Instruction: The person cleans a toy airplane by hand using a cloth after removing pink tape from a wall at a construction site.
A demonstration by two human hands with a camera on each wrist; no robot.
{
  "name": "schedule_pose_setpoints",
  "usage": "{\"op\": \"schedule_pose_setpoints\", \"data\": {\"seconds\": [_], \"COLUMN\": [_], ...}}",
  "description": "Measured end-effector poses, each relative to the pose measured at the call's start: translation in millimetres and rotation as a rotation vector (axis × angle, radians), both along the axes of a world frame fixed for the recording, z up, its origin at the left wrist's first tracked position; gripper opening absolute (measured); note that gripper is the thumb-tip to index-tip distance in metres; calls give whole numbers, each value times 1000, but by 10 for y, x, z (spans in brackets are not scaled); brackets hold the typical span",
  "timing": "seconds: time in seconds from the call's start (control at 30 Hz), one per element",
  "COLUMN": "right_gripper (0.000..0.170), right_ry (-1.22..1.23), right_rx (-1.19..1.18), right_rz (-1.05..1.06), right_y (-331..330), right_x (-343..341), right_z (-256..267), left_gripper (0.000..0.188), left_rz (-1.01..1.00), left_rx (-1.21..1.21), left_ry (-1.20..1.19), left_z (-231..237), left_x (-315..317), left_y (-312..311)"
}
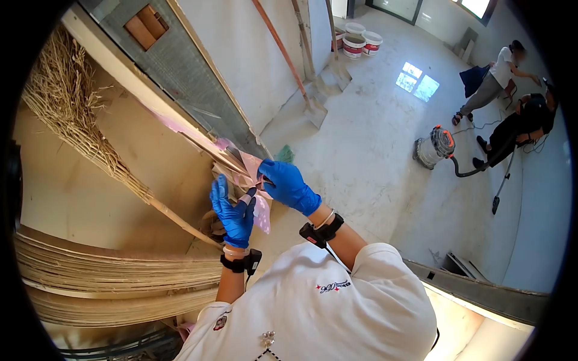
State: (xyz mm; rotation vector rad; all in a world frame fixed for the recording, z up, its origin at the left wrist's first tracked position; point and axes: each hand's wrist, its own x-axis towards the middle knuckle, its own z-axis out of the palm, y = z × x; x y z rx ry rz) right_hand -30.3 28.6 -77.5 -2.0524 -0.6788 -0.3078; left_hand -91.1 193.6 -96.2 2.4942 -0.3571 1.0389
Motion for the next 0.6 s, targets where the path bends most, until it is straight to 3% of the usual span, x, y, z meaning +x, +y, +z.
{"op": "schedule_pose_setpoints", "data": {"seconds": [0.03,0.17,0.27,0.33,0.5,0.6], "right_gripper": [11,10,9,9,11,13], "right_ry": [-13,-35,-56,-31,-64,-85], "right_rx": [-12,-9,-1,13,-46,-45], "right_rz": [14,29,63,89,98,124], "right_y": [-11,-27,-60,-83,-131,-156], "right_x": [5,39,83,106,163,217], "right_z": [4,-8,-21,-37,-38,-74], "left_gripper": [28,26,26,29,15,14], "left_rz": [17,-18,-169,-304,-421,-387], "left_rx": [-17,119,176,57,-35,-32], "left_ry": [65,114,153,195,227,346], "left_z": [80,234,149,56,-23,-40], "left_x": [-28,80,185,245,333,373], "left_y": [-5,50,52,9,-166,-229]}}
